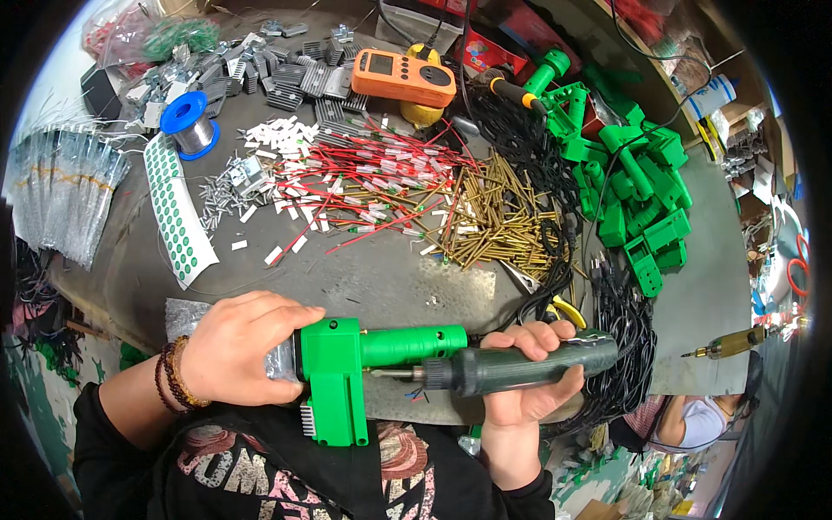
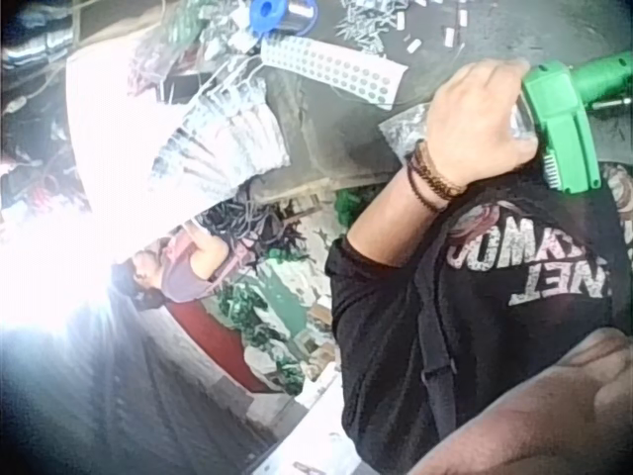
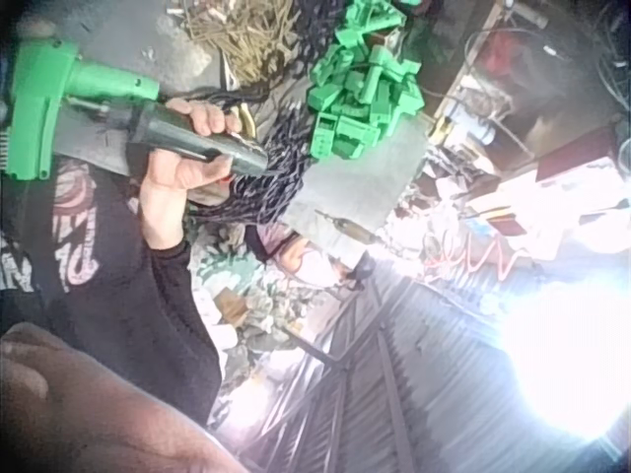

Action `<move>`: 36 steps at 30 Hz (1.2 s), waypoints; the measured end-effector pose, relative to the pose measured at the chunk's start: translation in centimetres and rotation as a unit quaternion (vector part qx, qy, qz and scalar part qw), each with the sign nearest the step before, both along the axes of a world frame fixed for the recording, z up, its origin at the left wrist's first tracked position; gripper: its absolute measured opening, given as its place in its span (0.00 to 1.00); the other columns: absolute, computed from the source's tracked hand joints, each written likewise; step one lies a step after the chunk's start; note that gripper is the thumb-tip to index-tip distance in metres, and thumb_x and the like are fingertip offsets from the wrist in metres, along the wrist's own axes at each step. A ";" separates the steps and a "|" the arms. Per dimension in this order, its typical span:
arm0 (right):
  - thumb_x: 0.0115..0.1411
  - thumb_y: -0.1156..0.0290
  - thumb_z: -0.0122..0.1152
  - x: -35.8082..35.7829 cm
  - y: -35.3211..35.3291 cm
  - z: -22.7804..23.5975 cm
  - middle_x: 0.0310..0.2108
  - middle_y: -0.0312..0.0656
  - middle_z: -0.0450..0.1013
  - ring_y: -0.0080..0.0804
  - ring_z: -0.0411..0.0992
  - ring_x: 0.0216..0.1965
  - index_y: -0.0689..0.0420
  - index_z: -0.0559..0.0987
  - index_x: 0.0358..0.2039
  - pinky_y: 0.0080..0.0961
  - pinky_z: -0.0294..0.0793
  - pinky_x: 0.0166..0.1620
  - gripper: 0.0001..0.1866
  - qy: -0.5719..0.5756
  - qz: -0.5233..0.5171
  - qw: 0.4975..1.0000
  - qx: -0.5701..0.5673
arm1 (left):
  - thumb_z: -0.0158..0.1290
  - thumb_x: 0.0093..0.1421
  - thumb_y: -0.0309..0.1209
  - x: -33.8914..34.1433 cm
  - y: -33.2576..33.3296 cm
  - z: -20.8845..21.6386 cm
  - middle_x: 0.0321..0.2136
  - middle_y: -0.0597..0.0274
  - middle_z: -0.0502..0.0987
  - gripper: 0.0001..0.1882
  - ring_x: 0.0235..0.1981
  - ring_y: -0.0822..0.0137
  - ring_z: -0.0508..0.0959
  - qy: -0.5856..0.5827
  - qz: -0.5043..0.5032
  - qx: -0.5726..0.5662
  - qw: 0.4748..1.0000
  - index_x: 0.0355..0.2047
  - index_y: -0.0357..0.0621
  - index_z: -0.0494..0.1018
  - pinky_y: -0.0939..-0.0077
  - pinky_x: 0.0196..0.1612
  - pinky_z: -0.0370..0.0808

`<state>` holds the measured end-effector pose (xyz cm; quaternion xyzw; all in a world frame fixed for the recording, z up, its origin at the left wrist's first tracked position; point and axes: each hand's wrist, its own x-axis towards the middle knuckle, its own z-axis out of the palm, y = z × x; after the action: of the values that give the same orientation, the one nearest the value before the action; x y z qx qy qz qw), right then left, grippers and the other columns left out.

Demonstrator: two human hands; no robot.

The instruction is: Assembling the internal components and housing of a green electronic hand-held device.

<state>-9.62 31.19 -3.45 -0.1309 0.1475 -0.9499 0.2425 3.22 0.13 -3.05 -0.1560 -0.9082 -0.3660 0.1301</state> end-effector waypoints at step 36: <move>0.53 0.65 0.75 0.7 -1.5 -0.7 0.36 0.27 0.68 0.19 0.68 0.39 0.45 0.73 0.38 0.34 0.64 0.60 0.18 -0.018 -0.013 1.000 -0.012 | 0.67 0.37 0.36 -0.1 0.1 0.0 0.42 0.49 0.79 0.38 0.42 0.50 0.81 -0.037 -0.002 0.034 0.999 0.52 0.38 0.74 0.60 0.45 0.79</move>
<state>-8.91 29.66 -4.15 -0.1150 0.1338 -0.9567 0.2316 3.15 0.19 -3.09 -0.1401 -0.8990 -0.4024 0.1011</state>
